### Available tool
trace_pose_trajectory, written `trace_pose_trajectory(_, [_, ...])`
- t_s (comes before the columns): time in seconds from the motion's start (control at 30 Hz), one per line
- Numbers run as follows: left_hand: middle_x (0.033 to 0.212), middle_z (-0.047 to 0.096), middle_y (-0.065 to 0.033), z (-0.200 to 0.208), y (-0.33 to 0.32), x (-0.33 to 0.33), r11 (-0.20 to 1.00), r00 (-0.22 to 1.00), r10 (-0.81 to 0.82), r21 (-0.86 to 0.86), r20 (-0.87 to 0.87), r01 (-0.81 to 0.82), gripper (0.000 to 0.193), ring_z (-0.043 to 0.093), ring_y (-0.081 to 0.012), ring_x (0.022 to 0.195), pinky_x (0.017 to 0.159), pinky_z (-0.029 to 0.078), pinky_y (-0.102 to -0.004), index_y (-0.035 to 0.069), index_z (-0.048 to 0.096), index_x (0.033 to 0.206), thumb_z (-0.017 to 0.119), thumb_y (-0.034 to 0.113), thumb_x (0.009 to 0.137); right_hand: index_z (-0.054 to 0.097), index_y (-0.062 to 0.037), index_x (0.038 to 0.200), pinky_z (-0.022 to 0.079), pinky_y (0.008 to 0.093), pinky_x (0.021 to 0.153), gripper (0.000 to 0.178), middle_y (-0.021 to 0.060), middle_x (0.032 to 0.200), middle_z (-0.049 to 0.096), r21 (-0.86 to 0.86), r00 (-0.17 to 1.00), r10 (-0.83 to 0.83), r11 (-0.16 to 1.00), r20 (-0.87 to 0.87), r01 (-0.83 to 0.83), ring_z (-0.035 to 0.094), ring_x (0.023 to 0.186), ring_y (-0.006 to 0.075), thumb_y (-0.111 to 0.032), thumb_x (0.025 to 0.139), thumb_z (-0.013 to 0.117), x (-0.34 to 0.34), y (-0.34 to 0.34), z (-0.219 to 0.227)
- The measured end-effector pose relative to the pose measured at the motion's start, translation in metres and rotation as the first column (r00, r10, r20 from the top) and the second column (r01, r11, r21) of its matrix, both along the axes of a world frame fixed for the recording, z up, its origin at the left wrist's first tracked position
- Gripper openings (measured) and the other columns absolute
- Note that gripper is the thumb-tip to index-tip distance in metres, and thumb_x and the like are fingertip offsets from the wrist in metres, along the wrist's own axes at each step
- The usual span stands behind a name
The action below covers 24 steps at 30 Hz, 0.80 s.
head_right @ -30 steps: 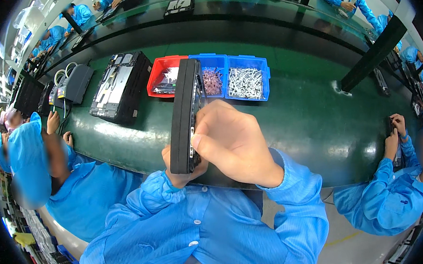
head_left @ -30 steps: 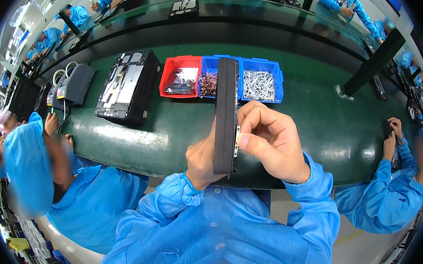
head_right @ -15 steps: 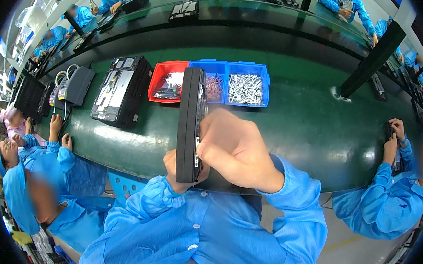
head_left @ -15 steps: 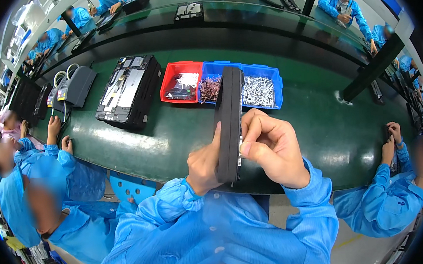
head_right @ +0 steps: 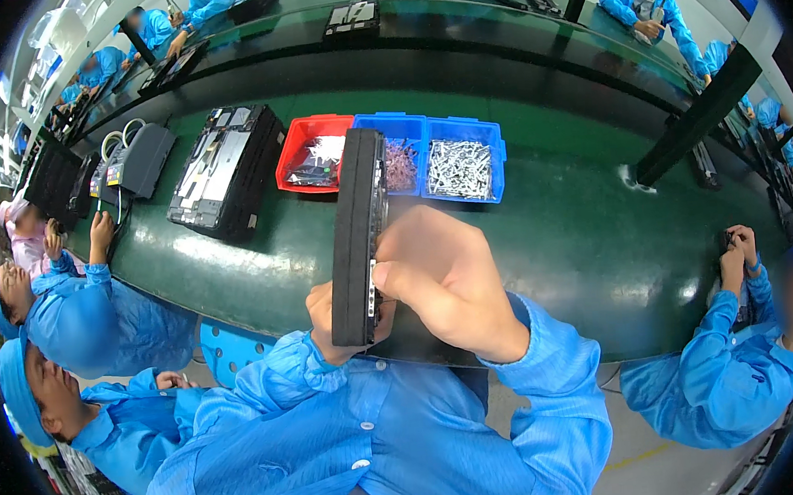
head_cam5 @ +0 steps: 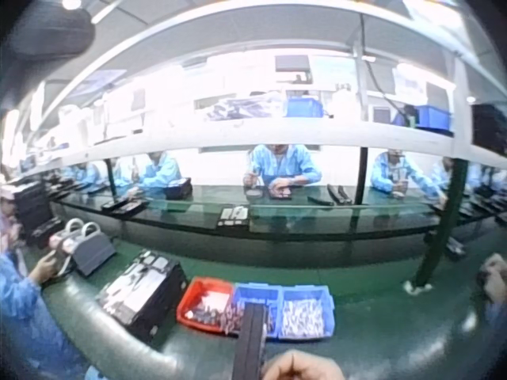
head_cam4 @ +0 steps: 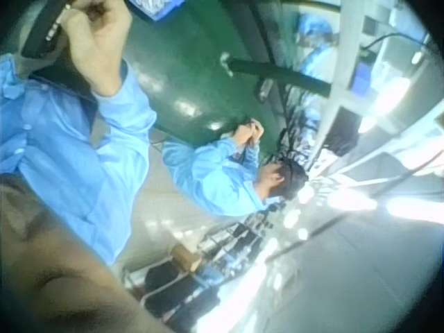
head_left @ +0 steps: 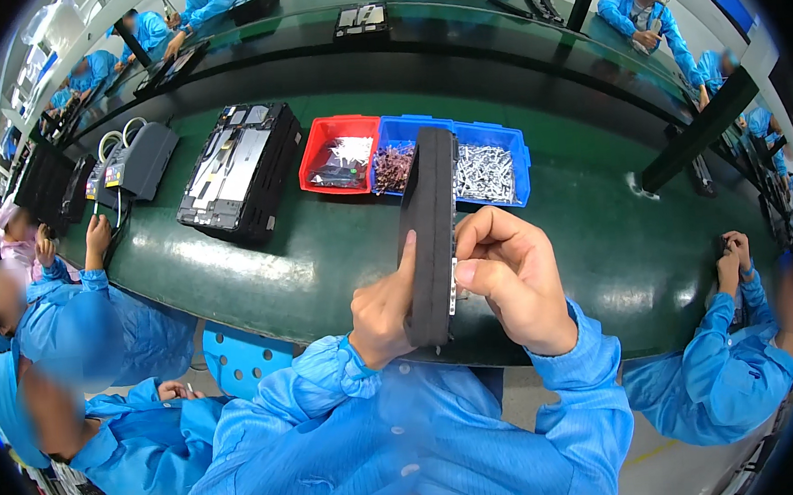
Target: Assembling small components and pins into a tablet chassis at a factory workstation.
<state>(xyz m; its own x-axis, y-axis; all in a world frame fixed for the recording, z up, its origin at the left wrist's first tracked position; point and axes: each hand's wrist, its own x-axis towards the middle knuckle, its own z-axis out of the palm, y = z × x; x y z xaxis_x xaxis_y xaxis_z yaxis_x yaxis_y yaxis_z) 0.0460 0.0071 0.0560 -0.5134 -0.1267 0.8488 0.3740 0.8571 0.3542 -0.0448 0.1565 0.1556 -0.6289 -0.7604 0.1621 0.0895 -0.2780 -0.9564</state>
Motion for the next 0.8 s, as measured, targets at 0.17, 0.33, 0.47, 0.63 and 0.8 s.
trace_pose_trajectory(0.17, [0.078, 0.069, -0.0114, -0.004, 0.004, 0.003, 0.999, 0.999, 0.014, 0.042, 0.05, -0.016, 0.027, 0.069, -0.0282, 0.06, 0.052, 0.054, -0.0335, -0.001, 0.07, 0.095, 0.079, 0.002, 0.07, 0.058, 0.0007, 0.094, 0.048, 0.0281, 0.07, 0.009, 0.0033, 0.084, 0.063, 0.007, 0.999, -0.008, 1.0, 0.032, 0.008, 0.059, 0.078, 0.0095, 0.0, 0.088, 0.066, 0.002, -0.001, 0.0])
trace_pose_trajectory(0.33, [0.074, 0.07, -0.0118, -0.006, 0.002, 0.001, 1.0, 0.999, 0.015, -0.021, 0.047, -0.014, 0.074, 0.066, -0.0189, 0.053, 0.05, 0.052, -0.0319, -0.017, 0.054, 0.139, 0.081, 0.011, 0.076, 0.047, 0.0, 0.112, 0.044, 0.028, 0.076, 0.028, 0.0061, 0.099, 0.053, -0.194, 0.998, -0.058, 0.979, 0.04, 0.064, 0.052, 0.091, 0.0109, 0.002, 0.085, 0.055, 0.014, -0.007, -0.015])
trace_pose_trajectory(0.47, [0.075, 0.07, -0.0124, 0.001, 0.001, 0.002, 1.0, 0.998, -0.026, 0.008, 0.063, 0.026, 0.077, 0.067, -0.0198, 0.055, 0.05, 0.052, -0.0319, -0.016, 0.051, 0.142, 0.08, 0.011, 0.076, 0.042, 0.0006, 0.123, 0.043, 0.0337, 0.094, 0.045, 0.0103, 0.114, 0.048, -0.248, 0.992, -0.107, 0.965, -0.071, 0.086, 0.049, 0.104, 0.0176, -0.001, 0.08, 0.055, 0.03, -0.008, -0.029])
trace_pose_trajectory(0.63, [0.079, 0.071, -0.0134, 0.0, -0.004, 0.002, 0.998, 0.996, -0.061, 0.036, 0.072, 0.058, 0.082, 0.07, -0.0238, 0.06, 0.053, 0.054, -0.0337, -0.013, 0.05, 0.145, 0.081, 0.01, 0.072, 0.043, 0.0, 0.125, 0.045, 0.0351, 0.095, 0.043, 0.0118, 0.116, 0.053, -0.169, 0.996, -0.042, 0.985, -0.077, 0.029, 0.053, 0.104, 0.0187, -0.005, 0.086, 0.06, 0.022, 0.0, -0.019])
trace_pose_trajectory(0.8, [0.083, 0.072, -0.0061, 0.005, -0.017, 0.024, 0.729, 0.961, -0.26, 0.672, 0.093, 0.132, 0.033, 0.069, -0.0153, 0.072, 0.064, 0.054, -0.031, -0.003, 0.067, 0.112, 0.079, 0.005, 0.083, 0.054, -0.0003, 0.123, 0.048, 0.0324, 0.09, 0.035, 0.0104, 0.115, 0.061, -0.119, 0.767, -0.46, 0.881, -0.447, 0.458, 0.057, 0.098, 0.0149, -0.021, 0.097, 0.064, -0.028, 0.021, -0.026])
